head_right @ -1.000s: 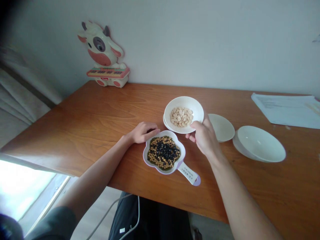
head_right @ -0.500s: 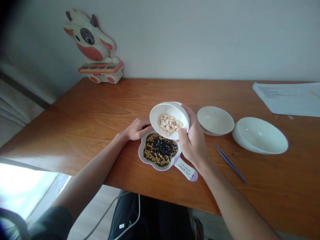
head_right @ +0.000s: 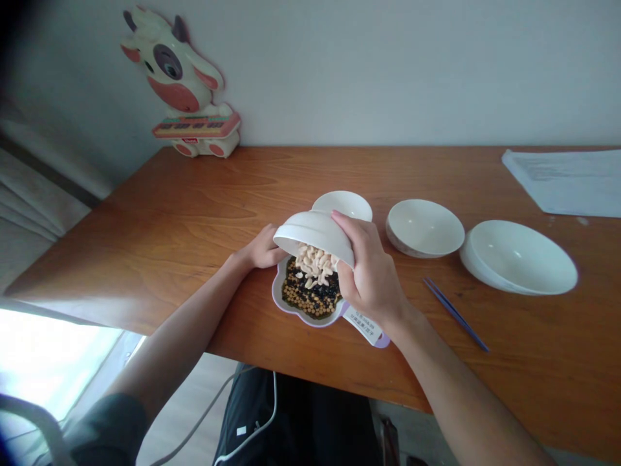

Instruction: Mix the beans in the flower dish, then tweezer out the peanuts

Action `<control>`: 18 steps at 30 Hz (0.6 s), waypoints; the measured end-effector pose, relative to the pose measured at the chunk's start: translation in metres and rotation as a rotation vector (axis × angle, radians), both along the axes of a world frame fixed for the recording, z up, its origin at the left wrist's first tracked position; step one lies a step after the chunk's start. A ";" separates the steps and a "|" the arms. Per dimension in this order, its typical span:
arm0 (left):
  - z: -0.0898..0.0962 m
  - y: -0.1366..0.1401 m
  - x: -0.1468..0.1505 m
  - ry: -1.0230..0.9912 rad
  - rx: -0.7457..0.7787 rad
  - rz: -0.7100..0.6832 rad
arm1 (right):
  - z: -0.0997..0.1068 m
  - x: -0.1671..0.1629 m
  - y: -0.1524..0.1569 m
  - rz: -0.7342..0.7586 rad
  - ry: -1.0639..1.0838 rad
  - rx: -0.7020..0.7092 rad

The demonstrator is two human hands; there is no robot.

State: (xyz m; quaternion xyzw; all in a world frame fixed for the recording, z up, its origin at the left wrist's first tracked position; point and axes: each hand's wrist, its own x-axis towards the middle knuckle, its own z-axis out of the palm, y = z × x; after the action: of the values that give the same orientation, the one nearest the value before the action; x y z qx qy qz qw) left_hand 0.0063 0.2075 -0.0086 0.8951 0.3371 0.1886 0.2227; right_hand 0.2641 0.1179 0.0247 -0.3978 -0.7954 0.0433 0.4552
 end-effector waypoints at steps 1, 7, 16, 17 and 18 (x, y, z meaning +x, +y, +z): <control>-0.001 0.001 0.000 -0.006 0.002 -0.005 | 0.000 0.000 0.000 0.016 -0.004 0.038; 0.001 0.000 0.001 -0.047 -0.003 -0.021 | 0.002 0.003 -0.001 0.043 -0.090 0.162; 0.009 -0.003 0.001 -0.090 -0.043 -0.027 | 0.004 0.010 0.001 0.096 -0.061 0.239; 0.009 -0.003 0.002 -0.092 -0.045 -0.020 | 0.003 0.009 0.000 0.071 -0.029 0.210; 0.009 -0.003 0.002 -0.094 -0.048 -0.014 | 0.001 0.007 0.000 0.039 0.013 0.155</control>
State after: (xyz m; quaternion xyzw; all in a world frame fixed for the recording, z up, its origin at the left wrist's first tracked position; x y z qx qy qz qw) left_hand 0.0087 0.2043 0.0000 0.8820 0.3245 0.2205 0.2611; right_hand 0.2708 0.1178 0.0255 -0.3453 -0.8010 -0.0069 0.4890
